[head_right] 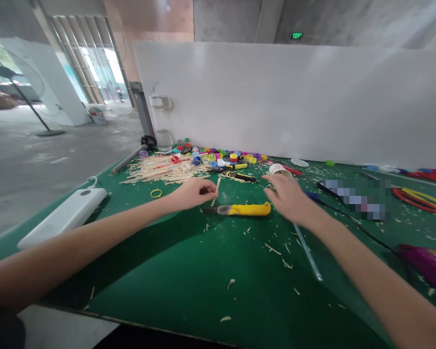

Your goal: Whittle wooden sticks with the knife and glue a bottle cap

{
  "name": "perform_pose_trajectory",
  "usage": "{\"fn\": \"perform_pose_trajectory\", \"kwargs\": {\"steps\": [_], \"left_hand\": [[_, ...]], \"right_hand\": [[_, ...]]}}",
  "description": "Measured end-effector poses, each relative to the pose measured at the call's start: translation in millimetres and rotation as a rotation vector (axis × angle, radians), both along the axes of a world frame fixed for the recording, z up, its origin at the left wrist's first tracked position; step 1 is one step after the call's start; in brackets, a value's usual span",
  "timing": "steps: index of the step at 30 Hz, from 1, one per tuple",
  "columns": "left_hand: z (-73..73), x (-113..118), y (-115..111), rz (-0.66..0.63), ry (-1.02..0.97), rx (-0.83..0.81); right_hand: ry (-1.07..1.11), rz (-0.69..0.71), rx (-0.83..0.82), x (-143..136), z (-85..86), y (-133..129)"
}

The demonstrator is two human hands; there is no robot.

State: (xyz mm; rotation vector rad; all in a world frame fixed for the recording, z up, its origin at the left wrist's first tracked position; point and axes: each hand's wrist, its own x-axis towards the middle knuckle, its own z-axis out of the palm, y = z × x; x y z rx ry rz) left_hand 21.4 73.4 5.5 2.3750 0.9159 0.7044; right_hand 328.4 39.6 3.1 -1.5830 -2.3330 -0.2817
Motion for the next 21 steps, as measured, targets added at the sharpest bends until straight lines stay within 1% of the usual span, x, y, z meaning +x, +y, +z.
{"fn": "perform_pose_trajectory", "kwargs": {"steps": [2, 3, 5, 6, 7, 9, 13, 15, 17, 19, 20, 21], "left_hand": [[-0.2, -0.2, 0.2, -0.009, -0.004, 0.0], [-0.3, -0.2, 0.3, -0.013, -0.004, -0.002], [-0.5, 0.0, 0.5, -0.016, -0.003, -0.006], [-0.6, 0.0, 0.5, -0.015, 0.0, -0.005], [-0.6, -0.1, 0.6, -0.014, 0.003, -0.001], [-0.3, -0.6, 0.6, -0.015, 0.012, 0.006], [0.3, -1.9, 0.8, -0.025, 0.021, 0.01], [0.2, -2.0, 1.0, -0.031, 0.021, 0.02], [0.0, -2.0, 1.3, -0.037, 0.023, 0.027], [-0.2, -1.9, 1.7, -0.037, 0.027, 0.03], [-0.3, -1.9, 1.9, -0.036, 0.03, 0.032], [-0.3, -1.9, 2.1, -0.037, 0.033, 0.033]], "right_hand": [[-0.066, -0.186, 0.014, 41.5, -0.4, 15.9], [-0.078, -0.272, -0.02, 60.5, -2.2, 23.0], [-0.063, -0.339, -0.087, 90.0, -7.5, 33.3], [-0.021, -0.332, -0.182, 99.5, -10.4, 36.4], [-0.01, -0.329, -0.209, 105.7, -13.1, 38.4], [0.006, -0.317, -0.254, 111.0, -17.1, 40.3], [-0.005, -0.314, -0.251, 115.7, -19.9, 44.1], [-0.02, -0.315, -0.238, 120.8, -18.1, 47.0], [-0.036, -0.331, -0.217, 121.9, -12.4, 48.1], [-0.023, -0.356, -0.189, 110.7, -2.8, 43.1], [-0.002, -0.365, -0.167, 98.5, 2.7, 37.3], [0.072, -0.354, -0.168, 81.8, 7.9, 29.1]]}}
